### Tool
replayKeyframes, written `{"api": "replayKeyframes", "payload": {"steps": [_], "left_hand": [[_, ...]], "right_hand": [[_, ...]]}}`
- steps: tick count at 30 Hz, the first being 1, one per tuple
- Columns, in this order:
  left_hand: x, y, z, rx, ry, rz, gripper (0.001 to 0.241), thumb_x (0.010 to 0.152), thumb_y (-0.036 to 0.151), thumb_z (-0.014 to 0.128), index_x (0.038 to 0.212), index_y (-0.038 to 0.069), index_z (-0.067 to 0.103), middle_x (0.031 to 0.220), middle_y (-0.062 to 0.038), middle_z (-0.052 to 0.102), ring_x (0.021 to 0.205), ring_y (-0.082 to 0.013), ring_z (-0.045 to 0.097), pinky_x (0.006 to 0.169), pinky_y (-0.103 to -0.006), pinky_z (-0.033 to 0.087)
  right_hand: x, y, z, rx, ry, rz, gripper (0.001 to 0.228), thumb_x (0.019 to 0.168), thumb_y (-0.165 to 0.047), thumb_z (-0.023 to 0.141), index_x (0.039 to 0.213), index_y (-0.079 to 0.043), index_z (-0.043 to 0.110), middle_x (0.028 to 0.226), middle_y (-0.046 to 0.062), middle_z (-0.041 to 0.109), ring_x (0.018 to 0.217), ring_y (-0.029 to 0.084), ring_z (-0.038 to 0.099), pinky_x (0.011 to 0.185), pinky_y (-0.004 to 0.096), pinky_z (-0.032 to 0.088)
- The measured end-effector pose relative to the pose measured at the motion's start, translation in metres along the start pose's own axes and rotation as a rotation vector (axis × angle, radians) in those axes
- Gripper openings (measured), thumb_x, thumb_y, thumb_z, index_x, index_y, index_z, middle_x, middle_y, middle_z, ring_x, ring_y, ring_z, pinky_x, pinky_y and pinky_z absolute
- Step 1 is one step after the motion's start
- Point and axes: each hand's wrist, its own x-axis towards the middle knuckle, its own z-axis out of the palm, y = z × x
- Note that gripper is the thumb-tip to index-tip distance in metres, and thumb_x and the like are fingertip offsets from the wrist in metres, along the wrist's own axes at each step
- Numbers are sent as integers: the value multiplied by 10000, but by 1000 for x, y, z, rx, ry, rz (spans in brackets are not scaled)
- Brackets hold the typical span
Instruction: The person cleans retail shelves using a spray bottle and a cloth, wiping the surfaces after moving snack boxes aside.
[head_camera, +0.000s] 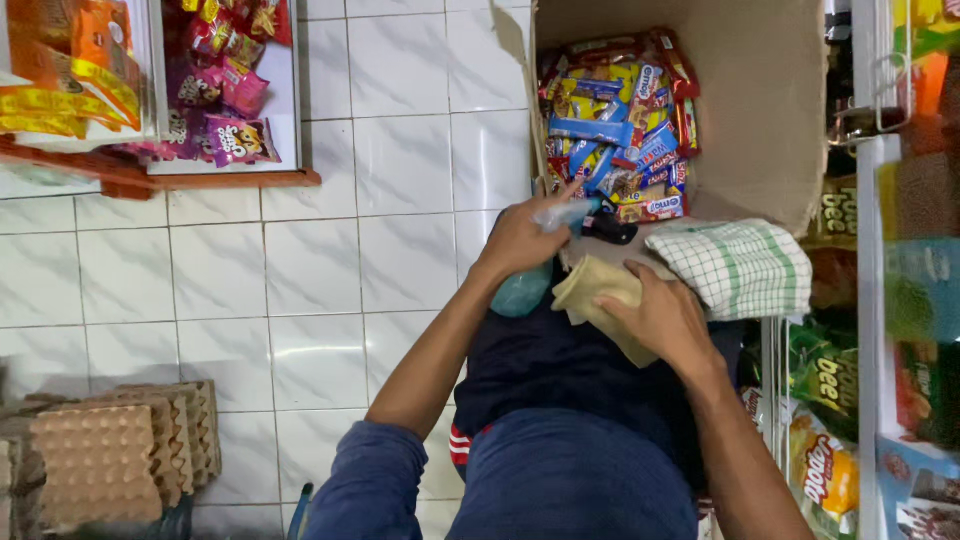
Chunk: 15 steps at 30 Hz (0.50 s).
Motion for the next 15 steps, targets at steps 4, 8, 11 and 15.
{"api": "replayKeyframes", "payload": {"steps": [4,8,11,15], "left_hand": [[25,-2,18,105,69,32,551,855,291,614,1404,339,619,982,-205,748,874,-359,739,835,-440,574],[74,-2,50,236,190,253,517,863,298,640,1376,234,638,989,-240,722,920,-437,695,848,-514,532],[108,10,60,312,320,526,533,791,321,716,1312,214,703,1137,-330,664,987,-460,685,902,-507,529],[134,37,47,286,104,69,389,830,397,680,1132,163,752,1007,-200,772,984,-382,737,893,-472,568]], "right_hand": [[-5,17,5,105,216,-116,674,825,-496,795,1277,-11,678,1059,260,731,966,431,717,852,487,565],[-7,32,-3,208,362,-116,594,825,-423,832,1233,-12,702,1063,230,743,977,393,729,848,453,576],[-5,36,-6,329,425,-94,522,832,-370,835,1211,-31,719,1065,198,759,982,358,744,852,434,578],[19,45,-5,314,508,-125,477,866,-360,833,1195,-34,718,1039,192,755,944,360,745,830,437,582]]}}
